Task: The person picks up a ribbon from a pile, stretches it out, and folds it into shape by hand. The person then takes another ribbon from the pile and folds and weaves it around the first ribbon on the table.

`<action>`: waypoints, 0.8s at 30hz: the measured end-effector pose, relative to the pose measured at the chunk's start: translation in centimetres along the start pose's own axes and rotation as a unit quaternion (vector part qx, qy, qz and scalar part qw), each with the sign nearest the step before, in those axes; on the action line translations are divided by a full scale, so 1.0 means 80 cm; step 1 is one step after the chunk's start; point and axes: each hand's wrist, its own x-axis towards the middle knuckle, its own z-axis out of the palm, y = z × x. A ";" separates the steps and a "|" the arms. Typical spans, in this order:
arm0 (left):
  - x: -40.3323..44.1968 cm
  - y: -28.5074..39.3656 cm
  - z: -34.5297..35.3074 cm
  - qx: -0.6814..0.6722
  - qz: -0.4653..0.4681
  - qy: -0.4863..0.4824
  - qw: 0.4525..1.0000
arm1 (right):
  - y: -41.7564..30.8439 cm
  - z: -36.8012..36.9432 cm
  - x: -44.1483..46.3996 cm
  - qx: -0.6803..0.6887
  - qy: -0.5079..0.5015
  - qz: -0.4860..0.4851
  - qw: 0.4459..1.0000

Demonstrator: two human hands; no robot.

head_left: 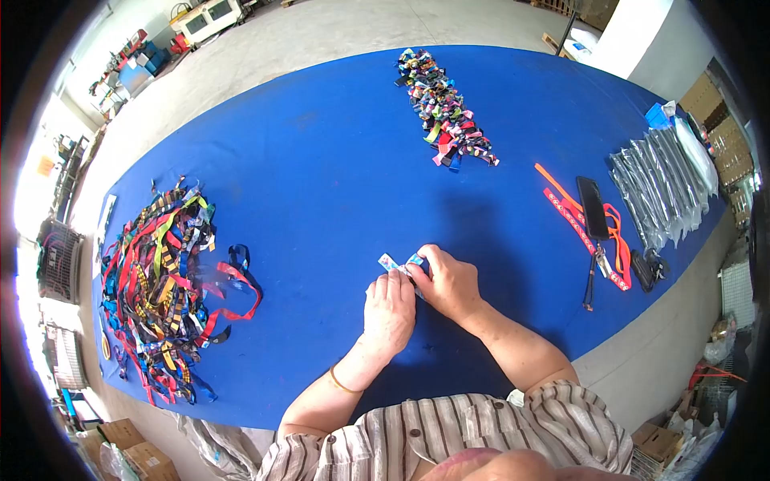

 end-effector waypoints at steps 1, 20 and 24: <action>0.001 0.000 -0.001 0.001 0.002 0.003 1.000 | 0.000 0.000 0.000 0.002 0.004 -0.001 1.000; -0.013 -0.007 0.002 -0.027 -0.012 0.042 0.999 | -0.006 -0.004 -0.017 0.110 0.053 -0.040 0.992; -0.013 -0.007 0.001 -0.020 -0.006 0.030 0.999 | -0.008 0.000 -0.026 0.014 0.033 -0.135 0.990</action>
